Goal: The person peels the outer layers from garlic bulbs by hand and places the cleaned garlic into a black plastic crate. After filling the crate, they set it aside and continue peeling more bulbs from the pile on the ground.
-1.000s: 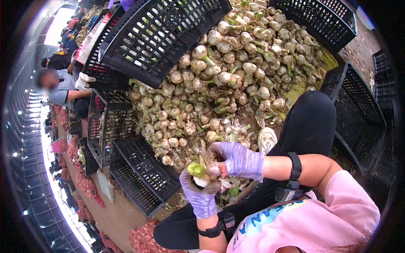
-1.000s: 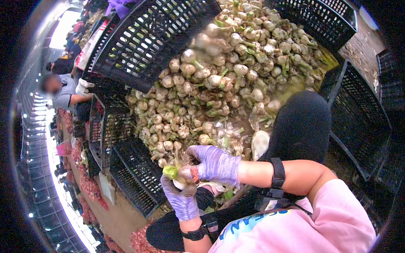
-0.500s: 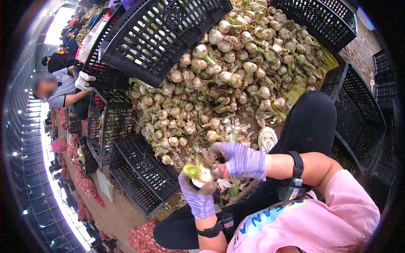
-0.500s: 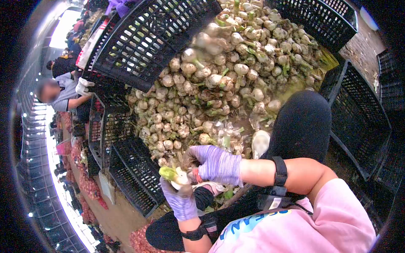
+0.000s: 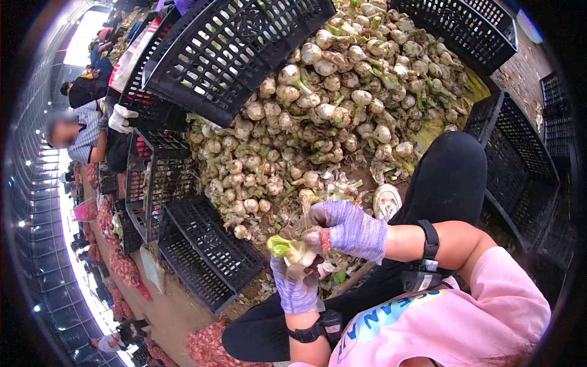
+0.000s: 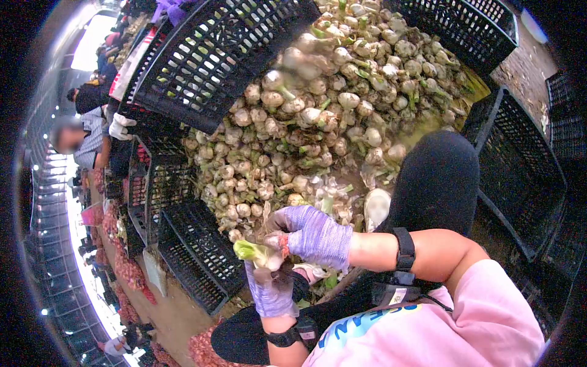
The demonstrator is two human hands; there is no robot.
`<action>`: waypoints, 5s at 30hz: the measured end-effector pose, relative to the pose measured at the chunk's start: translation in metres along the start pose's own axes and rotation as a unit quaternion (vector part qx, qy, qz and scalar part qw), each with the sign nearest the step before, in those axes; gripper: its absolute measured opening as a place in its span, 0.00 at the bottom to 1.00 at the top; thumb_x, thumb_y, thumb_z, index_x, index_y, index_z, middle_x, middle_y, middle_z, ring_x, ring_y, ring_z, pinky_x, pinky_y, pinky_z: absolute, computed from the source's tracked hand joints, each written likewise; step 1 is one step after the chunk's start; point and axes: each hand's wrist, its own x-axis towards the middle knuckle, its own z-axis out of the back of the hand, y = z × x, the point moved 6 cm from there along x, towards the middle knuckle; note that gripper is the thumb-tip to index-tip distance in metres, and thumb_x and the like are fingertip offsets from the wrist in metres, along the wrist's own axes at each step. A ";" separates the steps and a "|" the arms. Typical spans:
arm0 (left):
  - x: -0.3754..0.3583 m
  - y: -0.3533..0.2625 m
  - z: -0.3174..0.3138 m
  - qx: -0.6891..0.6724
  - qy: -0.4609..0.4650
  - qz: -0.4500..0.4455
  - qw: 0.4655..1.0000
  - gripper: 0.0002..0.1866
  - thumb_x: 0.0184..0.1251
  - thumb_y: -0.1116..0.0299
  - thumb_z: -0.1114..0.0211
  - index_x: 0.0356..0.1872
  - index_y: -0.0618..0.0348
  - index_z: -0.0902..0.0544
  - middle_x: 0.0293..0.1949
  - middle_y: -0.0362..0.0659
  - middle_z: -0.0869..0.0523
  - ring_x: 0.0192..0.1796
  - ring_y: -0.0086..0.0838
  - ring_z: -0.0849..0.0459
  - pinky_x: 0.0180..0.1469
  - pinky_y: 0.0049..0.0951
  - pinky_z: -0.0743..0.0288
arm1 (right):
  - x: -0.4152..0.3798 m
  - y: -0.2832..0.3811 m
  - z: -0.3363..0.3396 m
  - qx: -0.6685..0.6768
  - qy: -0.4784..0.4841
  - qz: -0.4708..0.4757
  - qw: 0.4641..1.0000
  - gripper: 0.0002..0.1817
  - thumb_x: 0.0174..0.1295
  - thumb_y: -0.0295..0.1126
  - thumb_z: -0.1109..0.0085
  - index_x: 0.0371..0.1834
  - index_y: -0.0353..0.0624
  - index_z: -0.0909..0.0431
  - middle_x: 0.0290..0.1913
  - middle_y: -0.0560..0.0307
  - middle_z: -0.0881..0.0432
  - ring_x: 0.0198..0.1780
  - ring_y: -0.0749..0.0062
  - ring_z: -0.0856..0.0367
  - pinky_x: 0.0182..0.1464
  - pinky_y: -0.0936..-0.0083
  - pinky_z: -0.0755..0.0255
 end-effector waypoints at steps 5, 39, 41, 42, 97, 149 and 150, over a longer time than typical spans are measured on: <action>0.003 0.005 -0.004 -0.017 -0.031 -0.021 0.999 0.42 0.47 0.45 0.29 0.62 0.52 0.37 0.53 0.41 0.27 0.53 0.27 0.26 0.50 0.25 0.27 | -0.002 0.010 0.004 -0.025 -0.045 -0.071 0.996 0.20 0.59 0.46 0.42 0.36 0.37 0.24 0.32 0.59 0.21 0.34 0.80 0.26 0.37 0.79 0.30; 0.010 -0.012 0.000 0.146 -0.012 -0.048 0.988 0.38 0.56 0.52 0.33 0.62 0.63 0.36 0.51 0.44 0.26 0.45 0.27 0.25 0.45 0.27 0.27 | 0.002 0.001 -0.003 -0.480 0.003 0.044 0.876 0.18 0.48 0.39 0.40 0.40 0.42 0.25 0.31 0.44 0.23 0.36 0.47 0.23 0.36 0.60 0.29; 0.008 -0.015 -0.004 0.206 0.005 -0.073 0.976 0.36 0.54 0.56 0.31 0.61 0.63 0.35 0.50 0.44 0.25 0.45 0.28 0.24 0.47 0.29 0.26 | 0.000 0.006 -0.006 -0.492 0.002 0.051 0.869 0.19 0.47 0.39 0.40 0.40 0.41 0.25 0.31 0.44 0.23 0.36 0.47 0.23 0.36 0.60 0.29; 0.007 -0.018 -0.007 0.265 0.022 -0.097 0.959 0.35 0.53 0.61 0.29 0.59 0.64 0.34 0.49 0.45 0.25 0.46 0.29 0.23 0.49 0.30 0.26 | -0.002 0.008 -0.008 -0.505 0.001 0.057 0.861 0.19 0.47 0.39 0.39 0.41 0.40 0.25 0.31 0.43 0.23 0.36 0.47 0.23 0.36 0.60 0.29; -0.044 -0.064 0.101 -0.402 -0.037 -0.140 0.904 0.23 0.57 0.56 0.34 0.48 0.59 0.26 0.39 0.42 0.18 0.34 0.26 0.18 0.27 0.24 0.19 | -0.020 0.060 -0.076 -0.178 0.007 0.166 0.970 0.17 0.50 0.29 0.42 0.45 0.40 0.27 0.39 0.56 0.20 0.38 0.69 0.21 0.43 0.73 0.27; 0.151 -0.036 0.152 0.270 -0.159 -0.105 0.944 0.30 0.43 0.74 0.26 0.49 0.63 0.30 0.42 0.43 0.25 0.42 0.27 0.26 0.43 0.25 0.26 | 0.030 -0.072 0.028 -0.283 -0.096 -0.012 0.954 0.26 0.55 0.28 0.47 0.61 0.40 0.34 0.51 0.38 0.24 0.54 0.56 0.24 0.55 0.71 0.31; 0.128 -0.051 0.118 0.267 -0.129 -0.127 0.946 0.30 0.42 0.74 0.26 0.49 0.62 0.30 0.41 0.43 0.25 0.42 0.28 0.26 0.43 0.25 0.26 | 0.028 -0.033 0.011 -0.266 -0.089 -0.062 0.958 0.28 0.56 0.31 0.46 0.62 0.39 0.36 0.55 0.41 0.25 0.57 0.59 0.26 0.59 0.71 0.34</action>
